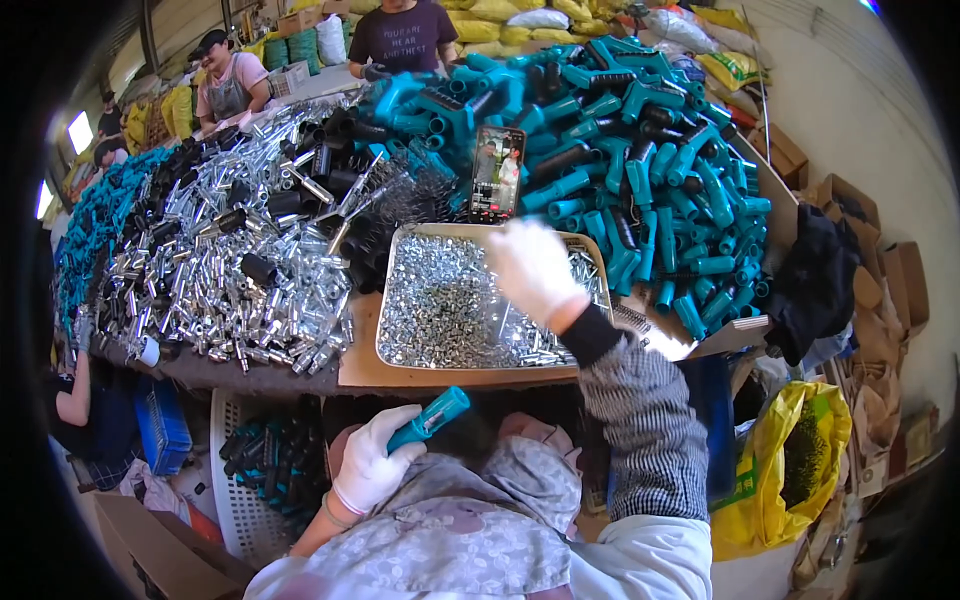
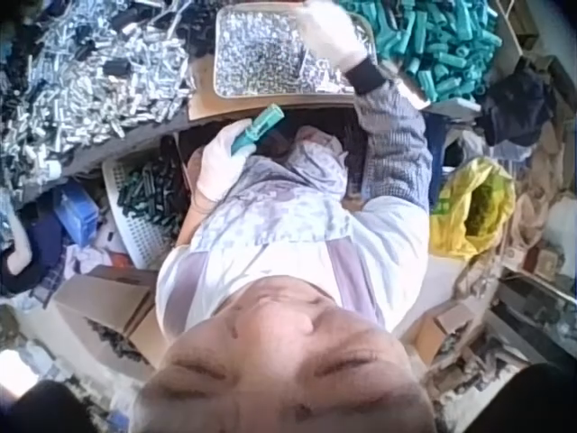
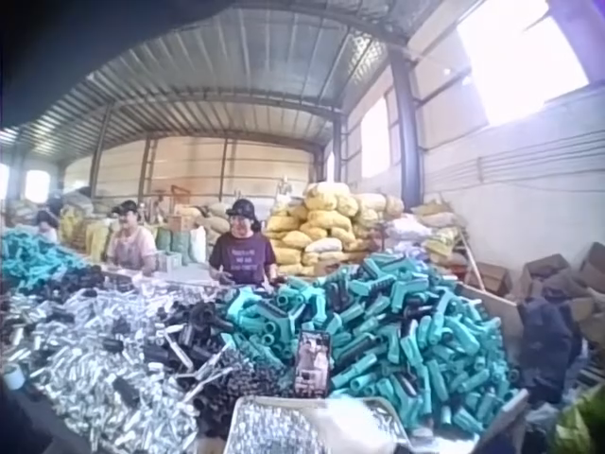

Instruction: Assembling plastic teal-colored handles with metal internal components and screws at a warehouse workbench.

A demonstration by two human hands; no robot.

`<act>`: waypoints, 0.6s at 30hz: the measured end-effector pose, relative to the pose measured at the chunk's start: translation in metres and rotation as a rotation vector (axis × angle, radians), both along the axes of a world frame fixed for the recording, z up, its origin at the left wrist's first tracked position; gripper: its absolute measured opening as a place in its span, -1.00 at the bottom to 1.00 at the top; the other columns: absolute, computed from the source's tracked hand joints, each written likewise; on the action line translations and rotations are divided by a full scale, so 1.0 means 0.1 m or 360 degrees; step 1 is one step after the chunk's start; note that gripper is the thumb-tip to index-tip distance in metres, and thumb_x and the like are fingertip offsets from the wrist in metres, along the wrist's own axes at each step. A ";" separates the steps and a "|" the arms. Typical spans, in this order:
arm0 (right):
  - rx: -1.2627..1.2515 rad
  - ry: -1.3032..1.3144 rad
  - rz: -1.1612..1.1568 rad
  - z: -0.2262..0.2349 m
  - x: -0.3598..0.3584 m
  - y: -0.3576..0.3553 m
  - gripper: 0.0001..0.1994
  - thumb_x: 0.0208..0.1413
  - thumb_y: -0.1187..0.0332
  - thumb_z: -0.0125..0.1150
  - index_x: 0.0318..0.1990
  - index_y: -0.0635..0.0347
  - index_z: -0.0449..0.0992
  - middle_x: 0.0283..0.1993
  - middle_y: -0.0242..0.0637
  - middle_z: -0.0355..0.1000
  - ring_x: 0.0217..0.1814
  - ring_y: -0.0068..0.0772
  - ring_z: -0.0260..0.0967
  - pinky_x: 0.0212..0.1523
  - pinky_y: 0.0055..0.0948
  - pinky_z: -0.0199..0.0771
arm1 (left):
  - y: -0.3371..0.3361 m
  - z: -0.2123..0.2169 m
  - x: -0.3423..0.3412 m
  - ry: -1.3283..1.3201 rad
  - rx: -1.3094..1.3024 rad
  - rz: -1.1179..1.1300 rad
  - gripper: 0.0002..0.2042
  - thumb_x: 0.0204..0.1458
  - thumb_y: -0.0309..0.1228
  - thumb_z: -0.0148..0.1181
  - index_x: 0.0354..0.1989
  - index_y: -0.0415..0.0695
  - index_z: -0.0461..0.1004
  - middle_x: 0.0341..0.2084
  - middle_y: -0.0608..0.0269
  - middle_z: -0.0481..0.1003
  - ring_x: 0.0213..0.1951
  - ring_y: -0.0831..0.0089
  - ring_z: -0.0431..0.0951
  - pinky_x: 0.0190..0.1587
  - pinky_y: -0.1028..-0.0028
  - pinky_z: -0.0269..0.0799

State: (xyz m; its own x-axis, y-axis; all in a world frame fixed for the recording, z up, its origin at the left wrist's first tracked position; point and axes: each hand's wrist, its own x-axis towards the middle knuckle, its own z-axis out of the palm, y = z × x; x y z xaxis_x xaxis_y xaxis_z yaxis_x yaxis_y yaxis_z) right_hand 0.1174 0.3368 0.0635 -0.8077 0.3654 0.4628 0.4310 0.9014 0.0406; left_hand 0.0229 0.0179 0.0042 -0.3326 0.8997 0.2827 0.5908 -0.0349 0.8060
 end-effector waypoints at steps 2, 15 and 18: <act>0.0180 0.0003 -0.0172 -0.04 -0.06 0.46 -0.69 0.10 0.37 0.17 0.02 -0.05 0.56 -0.32 -0.10 0.44 -0.21 0.03 0.45 -0.25 -0.02 0.47 | -0.01 0.04 0.01 0.0034 -0.0025 0.0033 -0.51 -0.15 -0.53 0.45 0.04 -0.20 0.52 -0.09 -0.05 0.60 -0.10 -0.02 0.64 -0.03 0.26 0.56; 0.0060 0.0382 -0.0451 0.21 -0.45 0.88 -0.68 0.16 0.24 0.18 0.04 0.12 0.52 -0.28 -0.02 0.54 -0.20 0.09 0.54 -0.21 0.01 0.53 | -0.12 0.11 -0.03 -0.0075 -0.0093 0.0189 -0.55 -0.17 -0.47 0.52 -0.04 -0.23 0.57 -0.23 0.00 0.63 -0.24 0.25 0.68 -0.10 0.36 0.57; -0.0353 -0.0041 0.0162 0.06 -0.33 0.23 -0.78 0.11 0.18 0.22 -0.25 0.08 0.66 -0.24 -0.08 0.57 -0.15 0.06 0.53 -0.11 -0.02 0.53 | -0.15 0.04 -0.07 -0.0514 -0.0176 0.0312 -0.56 -0.15 -0.49 0.50 -0.02 -0.25 0.58 -0.25 0.09 0.64 -0.24 0.44 0.65 -0.09 0.43 0.56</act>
State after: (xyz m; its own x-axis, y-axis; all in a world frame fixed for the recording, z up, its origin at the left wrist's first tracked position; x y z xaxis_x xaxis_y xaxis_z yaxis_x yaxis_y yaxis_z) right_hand 0.0848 0.3603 0.0697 -0.8561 0.3720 0.3588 0.3390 0.9282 -0.1536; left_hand 0.0160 0.0031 0.0078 -0.5571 0.8295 0.0403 0.2933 0.1511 0.9440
